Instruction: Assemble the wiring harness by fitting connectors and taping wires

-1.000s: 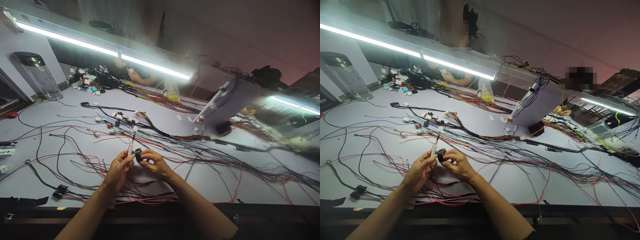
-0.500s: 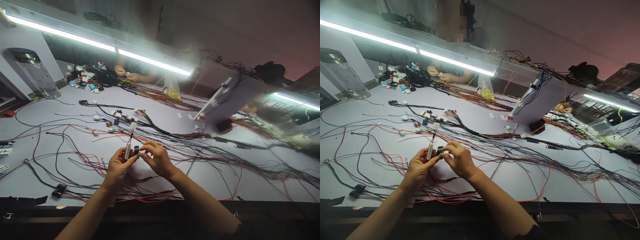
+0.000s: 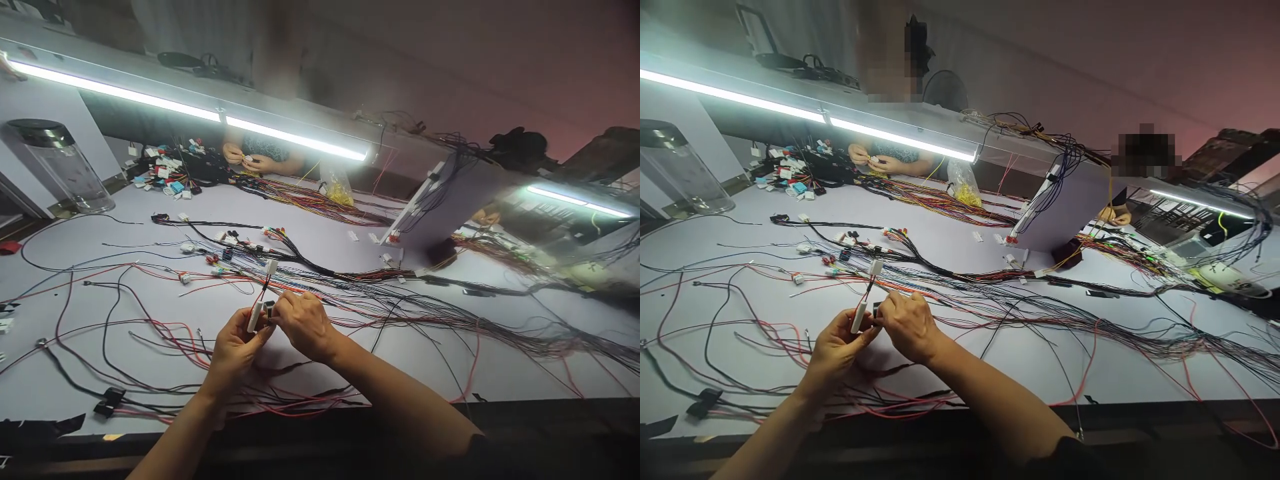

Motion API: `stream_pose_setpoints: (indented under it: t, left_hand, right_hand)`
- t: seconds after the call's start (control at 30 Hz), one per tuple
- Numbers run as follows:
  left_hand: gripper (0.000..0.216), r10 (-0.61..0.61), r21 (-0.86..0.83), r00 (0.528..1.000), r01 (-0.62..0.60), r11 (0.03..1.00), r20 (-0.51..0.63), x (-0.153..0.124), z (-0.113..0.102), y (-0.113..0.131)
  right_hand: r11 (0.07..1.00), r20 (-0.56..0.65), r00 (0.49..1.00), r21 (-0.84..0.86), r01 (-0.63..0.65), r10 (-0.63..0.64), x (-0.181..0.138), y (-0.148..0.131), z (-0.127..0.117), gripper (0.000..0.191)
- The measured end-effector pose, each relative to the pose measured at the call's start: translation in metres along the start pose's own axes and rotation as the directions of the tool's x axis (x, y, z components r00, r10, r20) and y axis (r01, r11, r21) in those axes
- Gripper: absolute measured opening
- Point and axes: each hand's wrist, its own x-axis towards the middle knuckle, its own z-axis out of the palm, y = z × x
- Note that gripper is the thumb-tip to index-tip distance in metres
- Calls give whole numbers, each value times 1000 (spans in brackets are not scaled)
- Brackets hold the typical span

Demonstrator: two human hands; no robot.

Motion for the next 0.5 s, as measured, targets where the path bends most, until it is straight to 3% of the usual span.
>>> stream_pose_setpoints:
  t: [0.2,0.5]
  left_hand:
    - [37,-39,50,999,38,998,13,-2,-2,-2]
    - [40,-79,79,997,79,994,-2,0,-1,2]
  right_hand:
    - [997,-72,995,-17,73,-74,-13,-4,7,26]
    - [991,-140,985,73,116,-105,-11,1,5,18]
